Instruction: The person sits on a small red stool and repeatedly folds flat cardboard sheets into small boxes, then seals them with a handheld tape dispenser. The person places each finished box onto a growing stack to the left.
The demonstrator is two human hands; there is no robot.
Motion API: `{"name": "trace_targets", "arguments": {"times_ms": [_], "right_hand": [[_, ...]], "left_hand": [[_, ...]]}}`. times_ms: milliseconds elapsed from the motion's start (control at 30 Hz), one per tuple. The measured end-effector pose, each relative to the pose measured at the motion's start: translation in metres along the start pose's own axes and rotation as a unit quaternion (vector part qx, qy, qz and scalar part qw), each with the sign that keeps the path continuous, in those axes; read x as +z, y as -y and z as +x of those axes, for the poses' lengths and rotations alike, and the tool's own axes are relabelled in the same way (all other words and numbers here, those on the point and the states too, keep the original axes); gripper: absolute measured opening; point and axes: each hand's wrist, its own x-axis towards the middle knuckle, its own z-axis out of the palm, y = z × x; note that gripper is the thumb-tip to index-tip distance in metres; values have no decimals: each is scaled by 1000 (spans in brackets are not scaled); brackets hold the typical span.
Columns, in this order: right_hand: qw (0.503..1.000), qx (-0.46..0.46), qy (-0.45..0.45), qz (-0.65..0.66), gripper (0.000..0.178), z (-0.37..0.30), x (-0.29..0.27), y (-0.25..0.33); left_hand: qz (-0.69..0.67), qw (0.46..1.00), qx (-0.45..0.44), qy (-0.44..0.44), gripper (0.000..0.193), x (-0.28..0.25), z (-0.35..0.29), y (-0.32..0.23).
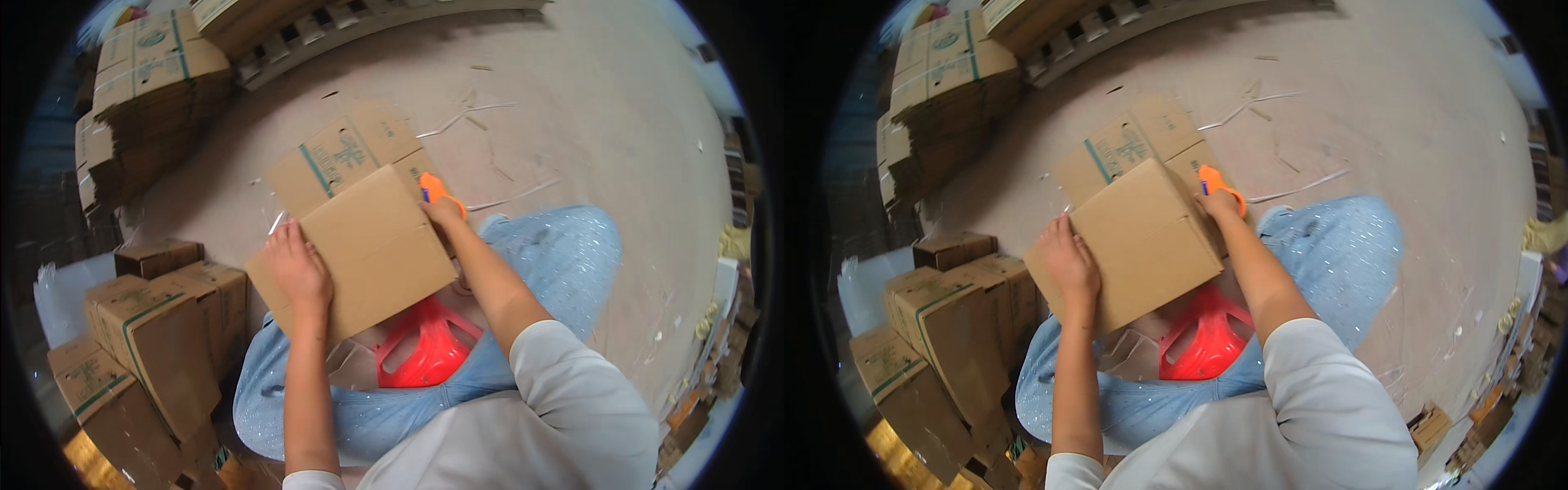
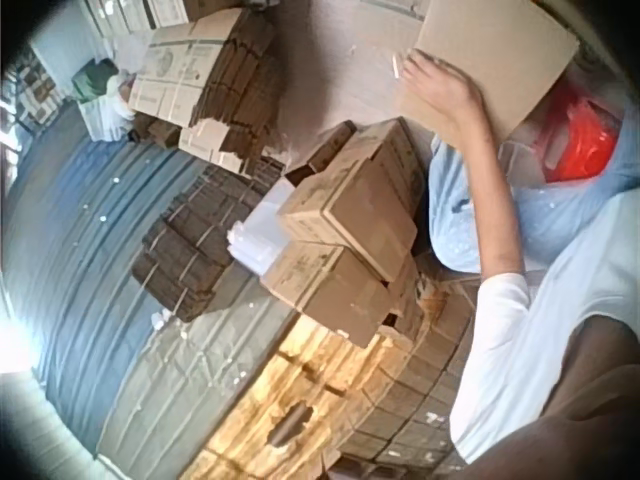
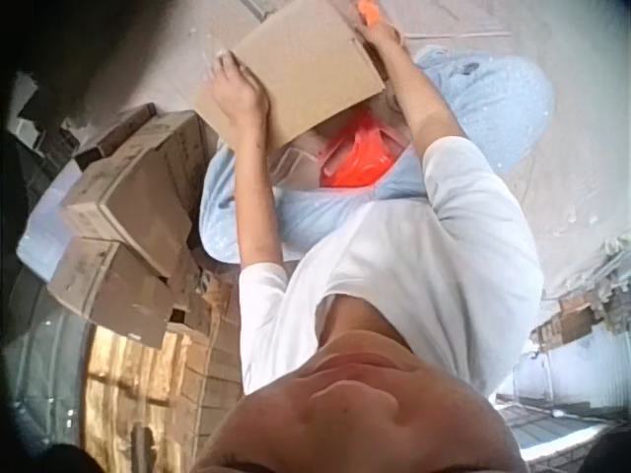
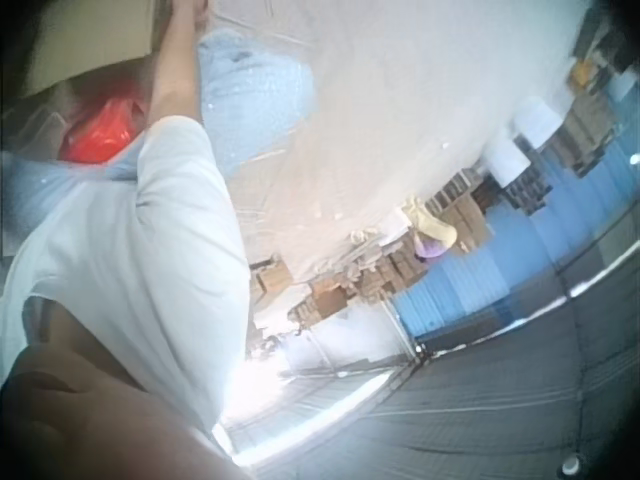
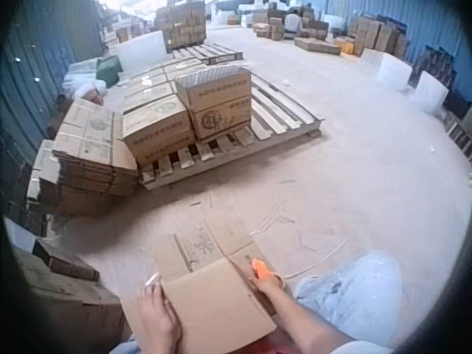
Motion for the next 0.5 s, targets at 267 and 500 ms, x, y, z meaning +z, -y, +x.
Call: {"name": "trace_targets", "arguments": {"times_ms": [267,500], "right_hand": [[988,-46,-148,22,41,-2,-9,-16],[875,-347,-126,315,28,-112,-134,47]], "left_hand": [[-18,1000,-20,4,46,-4,0,0],[-31,998,-33,-35,40,-9,1,-4]]}}
